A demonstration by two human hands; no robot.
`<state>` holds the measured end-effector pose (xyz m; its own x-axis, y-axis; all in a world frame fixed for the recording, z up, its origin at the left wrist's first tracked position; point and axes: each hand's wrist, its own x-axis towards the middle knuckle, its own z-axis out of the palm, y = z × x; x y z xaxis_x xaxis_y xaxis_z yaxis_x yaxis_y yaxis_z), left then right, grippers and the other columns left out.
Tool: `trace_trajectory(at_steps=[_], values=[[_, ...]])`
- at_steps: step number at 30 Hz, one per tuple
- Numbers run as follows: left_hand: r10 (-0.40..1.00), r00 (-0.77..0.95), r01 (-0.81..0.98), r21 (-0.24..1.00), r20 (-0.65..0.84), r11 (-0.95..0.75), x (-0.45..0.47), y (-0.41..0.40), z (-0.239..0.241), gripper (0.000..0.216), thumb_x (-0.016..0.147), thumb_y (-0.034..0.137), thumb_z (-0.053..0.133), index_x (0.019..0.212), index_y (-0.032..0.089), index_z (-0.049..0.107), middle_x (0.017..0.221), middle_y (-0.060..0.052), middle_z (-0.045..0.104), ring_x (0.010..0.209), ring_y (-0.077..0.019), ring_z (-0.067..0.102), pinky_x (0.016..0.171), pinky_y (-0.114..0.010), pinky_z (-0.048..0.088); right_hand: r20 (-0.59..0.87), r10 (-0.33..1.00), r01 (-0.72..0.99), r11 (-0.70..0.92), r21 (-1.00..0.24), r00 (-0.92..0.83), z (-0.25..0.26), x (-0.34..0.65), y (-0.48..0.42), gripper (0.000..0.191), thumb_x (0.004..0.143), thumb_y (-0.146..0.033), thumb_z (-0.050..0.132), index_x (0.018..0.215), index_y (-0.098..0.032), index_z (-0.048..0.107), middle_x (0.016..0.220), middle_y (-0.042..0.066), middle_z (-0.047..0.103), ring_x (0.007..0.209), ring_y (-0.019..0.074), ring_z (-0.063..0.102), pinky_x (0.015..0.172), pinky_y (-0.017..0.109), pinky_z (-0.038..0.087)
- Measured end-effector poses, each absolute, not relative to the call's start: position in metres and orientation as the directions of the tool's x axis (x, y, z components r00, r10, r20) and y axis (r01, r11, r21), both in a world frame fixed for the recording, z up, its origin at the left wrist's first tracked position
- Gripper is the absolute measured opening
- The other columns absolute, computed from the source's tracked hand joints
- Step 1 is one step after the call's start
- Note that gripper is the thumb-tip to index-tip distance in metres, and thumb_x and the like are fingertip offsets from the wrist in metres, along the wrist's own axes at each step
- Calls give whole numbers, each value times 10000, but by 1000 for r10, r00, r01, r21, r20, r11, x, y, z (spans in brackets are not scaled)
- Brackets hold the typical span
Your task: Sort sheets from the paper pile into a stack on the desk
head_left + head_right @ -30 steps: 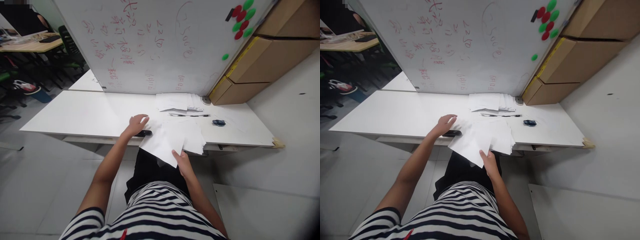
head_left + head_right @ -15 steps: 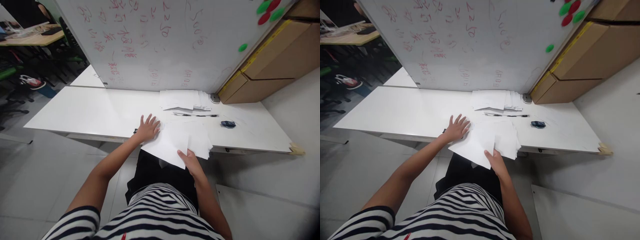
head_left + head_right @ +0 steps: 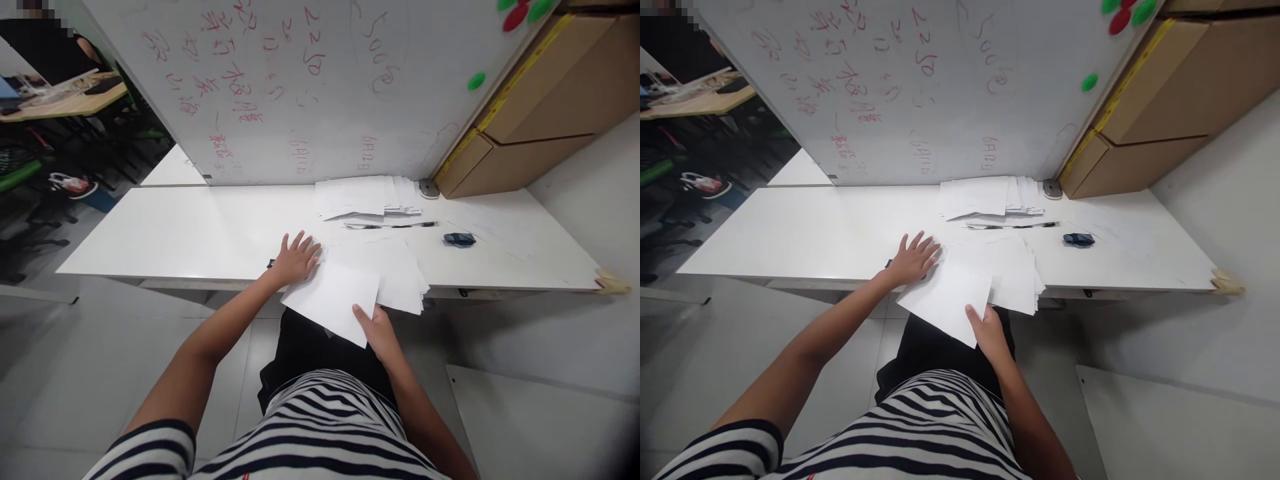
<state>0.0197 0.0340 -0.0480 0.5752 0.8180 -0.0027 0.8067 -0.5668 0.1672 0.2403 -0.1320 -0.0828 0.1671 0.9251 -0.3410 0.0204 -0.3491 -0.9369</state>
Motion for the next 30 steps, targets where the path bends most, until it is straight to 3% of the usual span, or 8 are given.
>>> trace_trajectory(at_steps=[6,12,15,17,21,25,27,30], values=[[826,558,823,175,-78,-540,20,34,-42,584,965,481,177,1467,236,348,1548,-72,298,1466,-306,76,1149,-595,10,-302,913,-33,-305,-952,276,-90,223,-147,526,794,-531,624,1192,-189,625,1181,99,681,1095,300,621,936,445,484],[865,491,854,250,-104,-456,21,36,-40,664,933,600,201,1481,236,296,1554,-71,285,1463,-299,109,1150,-556,148,-333,910,63,-358,-932,245,-100,226,-160,524,774,-546,632,1140,-170,646,1157,110,688,1089,306,617,946,445,464],[881,472,818,382,-20,-430,17,36,-37,660,921,626,242,1436,234,371,1502,-68,387,1432,-299,229,1117,-508,266,-345,909,90,-373,-923,234,-100,229,-161,518,766,-561,631,1087,-156,663,1098,114,709,1036,312,635,889,436,489],[885,451,753,480,121,-449,11,33,-35,581,943,581,248,1357,236,468,1419,-51,499,1379,-254,351,1096,-437,322,-342,910,101,-373,-922,236,-95,230,-160,529,775,-573,615,1088,-148,655,1070,115,714,990,306,646,828,418,510],[874,266,700,541,407,-465,-9,16,-33,465,992,441,217,1212,228,567,1262,-39,620,1273,-183,473,1091,-384,314,-273,926,196,-328,-924,261,-76,230,-153,499,807,-570,569,1063,-150,653,1024,104,717,943,282,642,787,379,506],[869,288,781,426,402,-456,-28,-4,-48,424,897,523,481,1190,232,579,1220,-56,632,1234,-250,485,1089,-443,274,-156,941,345,-260,-902,300,-53,241,-140,435,844,-553,513,925,-153,667,875,74,713,831,243,627,760,356,490],[876,310,798,400,370,-451,-30,-8,-62,444,829,543,584,1137,224,606,1151,-69,653,1149,-261,528,1021,-420,345,-114,939,389,-242,-889,324,-41,252,-132,425,839,-554,518,862,-155,664,824,65,701,788,232,613,748,352,485],[895,213,818,429,393,-383,-26,-7,-79,379,808,520,623,1027,211,631,1022,-72,669,996,-240,561,877,-365,423,-61,922,401,-225,-888,382,-28,275,-123,413,800,-550,583,864,-153,680,856,77,708,821,242,613,766,358,483]])
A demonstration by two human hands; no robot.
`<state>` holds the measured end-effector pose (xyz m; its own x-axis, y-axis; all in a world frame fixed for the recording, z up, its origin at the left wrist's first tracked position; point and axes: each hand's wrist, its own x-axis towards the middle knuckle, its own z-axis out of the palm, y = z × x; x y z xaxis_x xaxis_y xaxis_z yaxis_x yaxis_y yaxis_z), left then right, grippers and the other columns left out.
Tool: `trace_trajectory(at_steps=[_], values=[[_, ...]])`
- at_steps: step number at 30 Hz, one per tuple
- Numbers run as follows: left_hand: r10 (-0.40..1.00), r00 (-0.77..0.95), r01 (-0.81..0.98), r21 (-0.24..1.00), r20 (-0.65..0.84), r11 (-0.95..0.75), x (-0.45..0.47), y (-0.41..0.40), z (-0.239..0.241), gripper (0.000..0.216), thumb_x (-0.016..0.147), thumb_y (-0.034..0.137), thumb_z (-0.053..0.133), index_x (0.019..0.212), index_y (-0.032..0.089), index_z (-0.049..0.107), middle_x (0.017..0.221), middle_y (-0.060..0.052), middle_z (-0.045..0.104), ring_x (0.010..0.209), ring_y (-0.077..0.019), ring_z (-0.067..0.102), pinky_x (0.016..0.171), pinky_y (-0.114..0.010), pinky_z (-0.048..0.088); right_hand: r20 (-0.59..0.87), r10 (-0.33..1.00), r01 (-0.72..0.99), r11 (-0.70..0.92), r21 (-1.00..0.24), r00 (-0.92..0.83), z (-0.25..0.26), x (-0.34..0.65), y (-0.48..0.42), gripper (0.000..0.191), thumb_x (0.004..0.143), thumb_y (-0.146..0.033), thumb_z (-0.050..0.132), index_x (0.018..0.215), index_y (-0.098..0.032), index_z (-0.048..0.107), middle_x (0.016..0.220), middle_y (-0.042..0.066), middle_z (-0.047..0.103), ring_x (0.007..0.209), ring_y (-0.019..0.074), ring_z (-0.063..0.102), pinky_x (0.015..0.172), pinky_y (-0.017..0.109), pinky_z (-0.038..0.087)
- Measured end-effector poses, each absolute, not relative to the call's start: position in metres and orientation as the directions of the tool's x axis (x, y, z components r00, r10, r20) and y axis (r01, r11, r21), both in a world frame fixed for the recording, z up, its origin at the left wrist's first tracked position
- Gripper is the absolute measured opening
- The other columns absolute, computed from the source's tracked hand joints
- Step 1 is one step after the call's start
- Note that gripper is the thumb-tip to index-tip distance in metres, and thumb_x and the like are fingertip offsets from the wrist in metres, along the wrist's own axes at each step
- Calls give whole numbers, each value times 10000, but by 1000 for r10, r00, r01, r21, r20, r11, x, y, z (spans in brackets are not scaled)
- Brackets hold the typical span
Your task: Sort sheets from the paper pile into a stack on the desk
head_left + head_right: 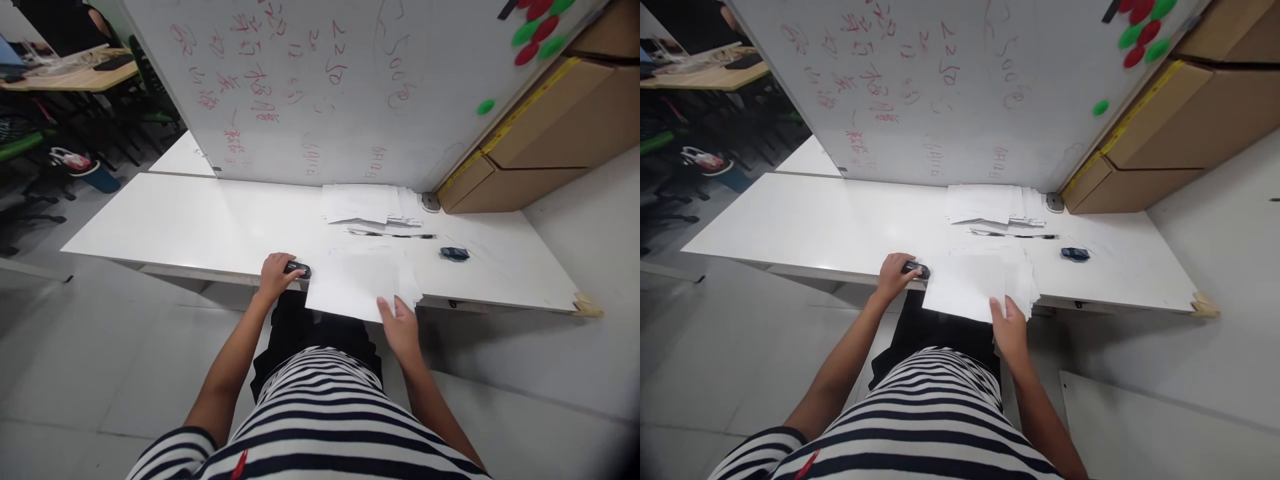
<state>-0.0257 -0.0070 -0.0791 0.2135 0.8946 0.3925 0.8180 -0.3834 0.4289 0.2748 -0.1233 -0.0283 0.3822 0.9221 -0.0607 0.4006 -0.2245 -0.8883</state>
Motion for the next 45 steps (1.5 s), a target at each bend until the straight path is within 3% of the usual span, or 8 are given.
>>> trace_trajectory(at_steps=[7,14,24,26,28,32,38,45], values=[[884,10,878,420,467,-231,-10,-1,-93,291,796,490,650,892,217,618,900,-65,656,885,-249,536,808,-372,398,7,794,127,-88,-988,608,-36,317,-124,472,762,-513,664,1036,-130,694,950,98,723,844,223,650,735,334,504],[878,-34,891,413,477,-190,-7,1,-96,309,799,506,638,889,211,614,896,-76,645,869,-255,521,782,-367,386,-101,771,-86,-61,-994,629,-48,317,-127,463,728,-467,720,1053,-137,699,1010,102,716,835,212,659,706,334,518],[888,-36,891,417,458,-179,-6,1,-98,332,808,531,613,907,214,607,914,-81,640,896,-263,515,800,-373,382,-173,791,-113,-131,-985,586,-43,322,-118,539,713,-527,697,1100,-153,667,1020,92,699,724,172,620,567,284,488],[890,-35,889,422,455,-180,-7,1,-99,338,816,535,601,922,214,610,922,-88,636,912,-269,516,807,-380,380,-161,804,-22,-181,-983,573,-43,325,-113,538,740,-550,651,1096,-146,661,1007,103,697,750,194,622,601,313,497],[894,-34,884,431,447,-182,-7,0,-99,343,824,537,587,940,215,615,929,-95,631,929,-274,517,814,-390,379,-113,820,229,-285,-931,560,-45,327,-109,511,775,-545,601,1088,-146,662,979,115,697,817,238,622,704,384,501],[895,-28,878,440,445,-191,-7,-1,-99,349,823,553,581,932,224,619,927,-93,638,923,-274,525,823,-401,379,78,840,717,-406,-567,537,-52,320,-111,535,826,-469,525,1232,-126,581,1081,186,650,1004,339,571,878,525,417],[880,-27,889,413,474,-195,-7,2,-103,378,819,577,573,924,216,619,926,-93,659,909,-271,540,815,-391,382,342,842,872,-264,-411,417,-63,300,-115,602,876,-446,462,1391,-141,402,1484,229,310,1345,393,291,1000,602,309],[854,-41,890,407,519,-204,-9,7,-119,389,815,580,569,927,214,631,992,-104,673,974,-279,556,871,-398,376,334,942,963,110,-248,-21,-47,294,-4,481,942,-314,352,1393,-154,402,1492,165,340,1407,301,218,1081,497,269]])
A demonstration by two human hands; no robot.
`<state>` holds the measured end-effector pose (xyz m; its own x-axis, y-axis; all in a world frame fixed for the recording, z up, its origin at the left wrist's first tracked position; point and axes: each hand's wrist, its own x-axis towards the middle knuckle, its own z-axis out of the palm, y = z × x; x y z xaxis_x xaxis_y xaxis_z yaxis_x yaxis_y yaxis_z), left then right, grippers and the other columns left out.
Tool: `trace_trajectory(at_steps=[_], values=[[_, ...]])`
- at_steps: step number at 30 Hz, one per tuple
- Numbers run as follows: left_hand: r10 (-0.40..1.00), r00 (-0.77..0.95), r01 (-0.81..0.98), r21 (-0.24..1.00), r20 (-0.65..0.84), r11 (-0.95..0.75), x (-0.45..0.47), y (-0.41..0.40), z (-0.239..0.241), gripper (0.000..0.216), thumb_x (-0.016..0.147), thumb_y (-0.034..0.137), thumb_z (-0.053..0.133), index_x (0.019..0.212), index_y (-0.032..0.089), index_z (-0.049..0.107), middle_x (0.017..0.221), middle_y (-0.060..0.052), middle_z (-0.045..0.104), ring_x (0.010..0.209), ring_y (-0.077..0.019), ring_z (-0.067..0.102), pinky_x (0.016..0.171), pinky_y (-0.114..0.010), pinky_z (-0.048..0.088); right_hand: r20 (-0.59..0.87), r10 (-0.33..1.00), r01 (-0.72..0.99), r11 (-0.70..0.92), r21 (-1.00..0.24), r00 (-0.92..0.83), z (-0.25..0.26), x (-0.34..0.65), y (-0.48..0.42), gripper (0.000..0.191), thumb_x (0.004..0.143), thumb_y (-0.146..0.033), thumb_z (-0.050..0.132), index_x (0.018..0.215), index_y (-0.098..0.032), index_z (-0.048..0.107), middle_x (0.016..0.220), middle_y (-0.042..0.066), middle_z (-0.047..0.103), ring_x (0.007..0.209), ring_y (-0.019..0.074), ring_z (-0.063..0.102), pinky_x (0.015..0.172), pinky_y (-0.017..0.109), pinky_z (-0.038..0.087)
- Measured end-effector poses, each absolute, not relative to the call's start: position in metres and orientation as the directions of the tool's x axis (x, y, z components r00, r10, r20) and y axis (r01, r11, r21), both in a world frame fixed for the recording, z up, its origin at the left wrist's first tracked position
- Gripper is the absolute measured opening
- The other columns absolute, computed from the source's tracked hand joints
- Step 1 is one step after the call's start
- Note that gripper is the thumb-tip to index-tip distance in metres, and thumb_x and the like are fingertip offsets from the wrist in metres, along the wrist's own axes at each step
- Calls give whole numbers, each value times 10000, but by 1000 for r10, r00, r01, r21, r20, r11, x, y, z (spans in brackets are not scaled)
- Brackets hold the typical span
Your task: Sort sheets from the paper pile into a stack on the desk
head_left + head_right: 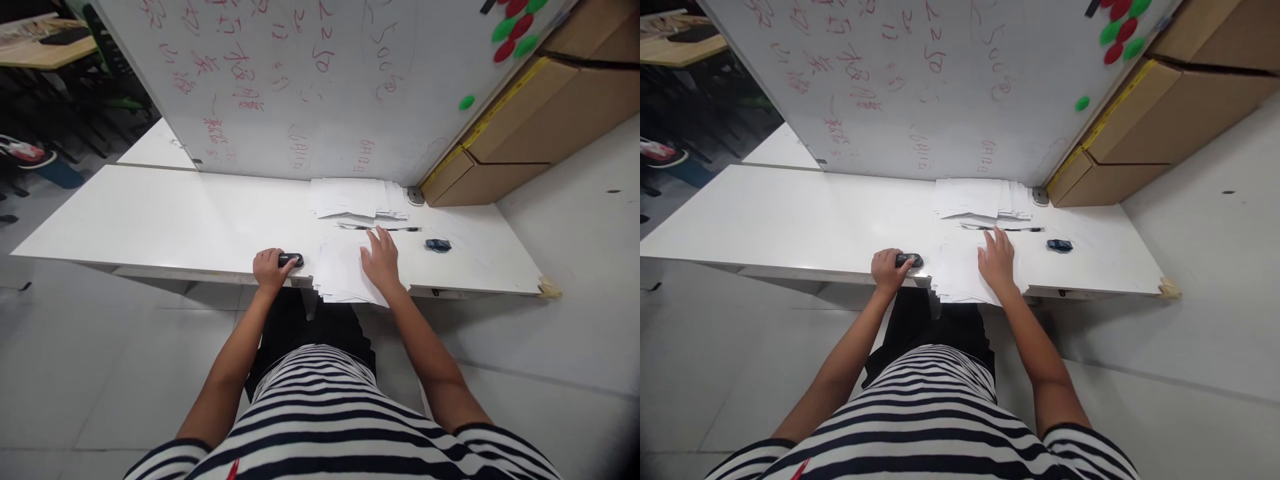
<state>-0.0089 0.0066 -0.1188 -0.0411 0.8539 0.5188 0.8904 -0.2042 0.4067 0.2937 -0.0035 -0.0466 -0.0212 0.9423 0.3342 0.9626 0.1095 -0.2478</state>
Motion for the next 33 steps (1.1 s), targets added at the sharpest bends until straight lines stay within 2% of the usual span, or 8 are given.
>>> trace_trajectory(at_steps=[5,7,11,14,18,22,30,33], values=[[862,-52,893,409,503,-185,-8,4,-118,392,823,584,551,943,220,636,999,-108,671,985,-280,559,870,-401,377,203,958,978,208,-20,-200,-48,302,102,492,924,-173,346,1411,-109,376,1516,193,313,1398,306,253,1079,496,226],[861,-50,898,400,506,-183,-7,3,-116,389,822,586,551,938,225,638,984,-103,674,974,-278,567,861,-398,382,137,967,975,209,71,-217,-52,309,123,498,893,-92,340,1388,-74,398,1474,223,376,1351,297,340,1055,477,248],[859,-54,893,410,508,-186,-6,1,-115,385,817,588,556,926,229,643,959,-100,675,962,-275,577,849,-396,394,86,969,964,217,151,-232,-51,322,132,467,826,1,340,1241,-64,543,1148,193,657,1047,240,582,902,362,364],[852,-59,885,422,520,-195,-7,1,-116,374,820,576,557,929,229,644,974,-102,677,974,-275,576,857,-397,397,99,974,970,185,157,-201,-44,329,127,439,824,-14,365,1209,-79,567,951,154,707,846,227,618,727,312,377],[843,-54,887,413,536,-206,-8,3,-117,372,824,573,556,922,225,643,970,-98,686,959,-273,580,859,-397,396,137,974,976,160,147,-180,-33,333,118,380,909,-96,336,1204,-121,575,984,130,703,798,213,623,649,288,336],[837,-47,892,400,546,-211,-8,3,-116,368,823,569,562,925,224,641,966,-97,688,948,-270,584,846,-393,401,210,962,982,158,102,-177,-20,331,103,387,980,-226,281,1136,-122,620,915,129,706,798,217,626,638,281,329],[826,-51,891,399,561,-216,-8,2,-112,337,826,543,571,914,224,636,955,-101,682,961,-278,583,857,-397,396,507,861,959,184,-214,-52,11,320,46,504,990,-447,278,1039,-132,668,798,111,702,731,208,629,673,279,404],[835,-56,884,416,547,-214,-4,-4,-101,319,829,520,579,941,227,633,967,-106,679,997,-292,577,939,-466,360,572,820,933,223,-282,-23,22,319,23,507,982,-468,298,1024,-139,681,860,127,715,819,224,656,751,307,455]])
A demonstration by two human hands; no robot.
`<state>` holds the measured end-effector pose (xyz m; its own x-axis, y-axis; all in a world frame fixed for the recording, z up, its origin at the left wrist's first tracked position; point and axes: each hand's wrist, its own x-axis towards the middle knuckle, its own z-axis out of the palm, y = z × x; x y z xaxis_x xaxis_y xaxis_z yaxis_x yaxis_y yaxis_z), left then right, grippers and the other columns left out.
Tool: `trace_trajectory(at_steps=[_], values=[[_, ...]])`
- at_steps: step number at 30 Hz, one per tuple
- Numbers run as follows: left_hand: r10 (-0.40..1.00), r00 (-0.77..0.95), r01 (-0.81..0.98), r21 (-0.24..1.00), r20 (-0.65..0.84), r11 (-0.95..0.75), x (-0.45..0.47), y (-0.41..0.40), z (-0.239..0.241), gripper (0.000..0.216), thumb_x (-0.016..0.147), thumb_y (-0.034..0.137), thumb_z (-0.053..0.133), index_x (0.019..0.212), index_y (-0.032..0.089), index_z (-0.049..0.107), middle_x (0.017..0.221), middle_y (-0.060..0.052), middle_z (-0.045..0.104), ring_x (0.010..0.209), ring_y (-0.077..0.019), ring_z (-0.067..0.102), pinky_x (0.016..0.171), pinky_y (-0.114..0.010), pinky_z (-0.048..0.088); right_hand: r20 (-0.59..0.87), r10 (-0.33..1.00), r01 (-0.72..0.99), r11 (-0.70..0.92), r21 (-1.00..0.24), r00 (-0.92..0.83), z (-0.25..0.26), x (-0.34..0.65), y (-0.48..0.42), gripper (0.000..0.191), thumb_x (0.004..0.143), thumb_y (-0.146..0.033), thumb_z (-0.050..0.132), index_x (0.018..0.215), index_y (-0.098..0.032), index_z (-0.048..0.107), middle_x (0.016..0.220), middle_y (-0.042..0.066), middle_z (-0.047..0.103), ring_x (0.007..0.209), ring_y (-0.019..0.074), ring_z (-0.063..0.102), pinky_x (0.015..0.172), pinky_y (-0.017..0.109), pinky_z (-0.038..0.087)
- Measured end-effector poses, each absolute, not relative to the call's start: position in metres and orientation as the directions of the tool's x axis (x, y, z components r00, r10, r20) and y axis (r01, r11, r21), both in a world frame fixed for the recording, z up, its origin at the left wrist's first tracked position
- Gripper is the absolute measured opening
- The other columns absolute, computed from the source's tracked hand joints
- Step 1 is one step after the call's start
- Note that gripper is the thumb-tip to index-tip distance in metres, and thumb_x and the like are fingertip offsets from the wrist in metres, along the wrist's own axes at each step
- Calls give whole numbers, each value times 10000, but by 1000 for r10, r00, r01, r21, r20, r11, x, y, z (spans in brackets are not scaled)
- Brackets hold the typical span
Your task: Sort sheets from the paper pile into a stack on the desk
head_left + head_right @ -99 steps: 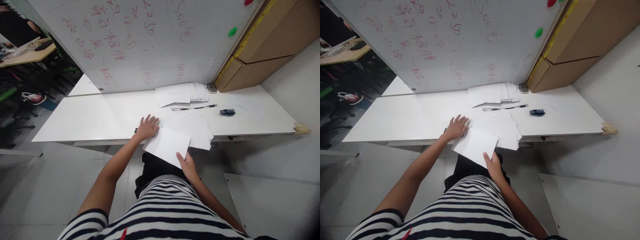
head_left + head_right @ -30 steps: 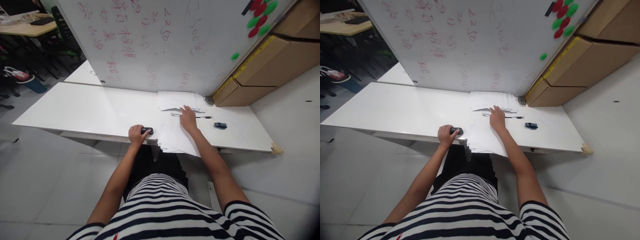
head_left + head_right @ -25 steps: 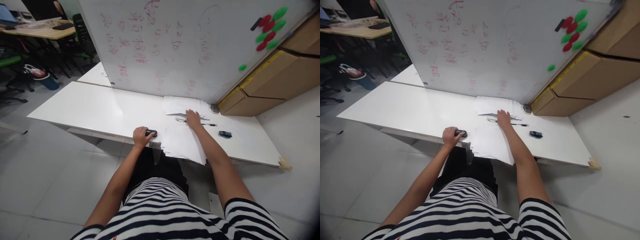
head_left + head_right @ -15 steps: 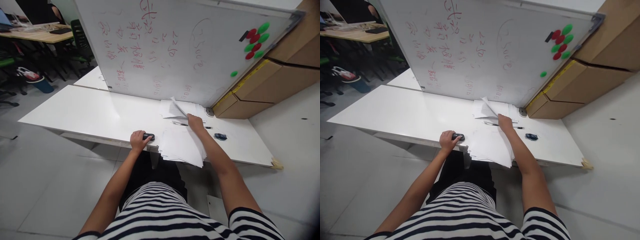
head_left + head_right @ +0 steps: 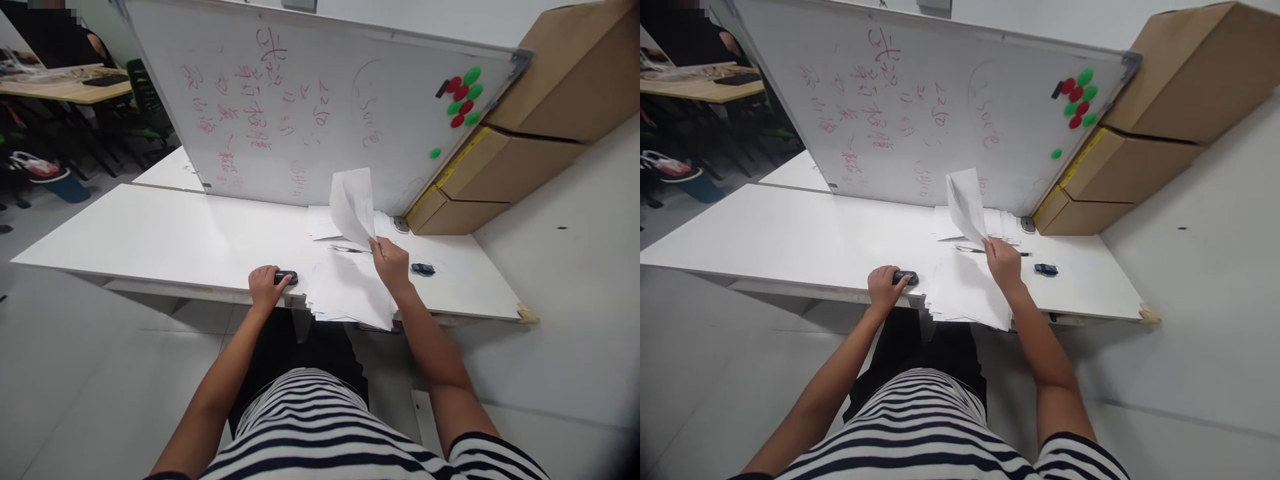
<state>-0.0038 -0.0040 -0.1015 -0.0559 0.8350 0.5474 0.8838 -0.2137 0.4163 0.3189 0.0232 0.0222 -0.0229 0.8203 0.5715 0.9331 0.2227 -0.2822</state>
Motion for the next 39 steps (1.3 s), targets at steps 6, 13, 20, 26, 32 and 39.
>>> trace_trajectory(at_steps=[6,13,20,26,32,39], values=[[868,-193,671,707,457,-223,25,-30,-45,486,879,580,456,1215,243,553,1306,-130,563,1336,-337,365,1063,-596,247,662,735,865,421,-274,-148,21,298,-30,342,965,-313,390,1082,-192,688,1037,101,721,1027,231,651,974,408,457],[953,302,-102,995,36,-5,12,-34,5,907,829,765,-2,1319,219,531,1146,-120,673,1083,-296,623,893,-488,495,656,666,744,626,-232,-356,-33,238,-110,430,885,-67,455,1181,-319,639,1266,23,635,1286,208,489,1088,473,370],[971,221,-115,987,-88,115,7,-45,10,534,782,469,666,1237,205,573,1133,-91,686,999,-282,655,833,-399,529,665,733,799,482,-359,-144,-49,231,-144,484,848,-64,556,1222,-366,611,1558,-13,273,1434,324,216,1126,611,243],[970,199,-17,990,141,-141,34,-61,33,336,802,397,660,1070,204,604,971,-44,687,879,-191,642,730,-298,523,543,828,591,371,-717,140,-28,261,-134,872,852,-445,619,1514,-366,58,1599,50,-125,1458,343,43,1100,574,302],[864,310,31,904,397,-427,69,-40,24,299,810,370,664,1061,214,627,1070,-71,666,995,-200,620,865,-342,505,328,896,189,281,-941,299,-9,295,-99,795,834,-426,645,1488,-268,221,1426,131,475,1347,256,408,1080,484,355],[945,103,181,928,311,-325,85,-32,-14,297,879,452,547,988,203,668,1019,-61,691,976,-195,631,886,-345,495,266,906,295,170,-940,328,-17,282,-104,277,853,-404,600,1025,-210,701,1073,70,701,1027,232,632,941,394,483]])
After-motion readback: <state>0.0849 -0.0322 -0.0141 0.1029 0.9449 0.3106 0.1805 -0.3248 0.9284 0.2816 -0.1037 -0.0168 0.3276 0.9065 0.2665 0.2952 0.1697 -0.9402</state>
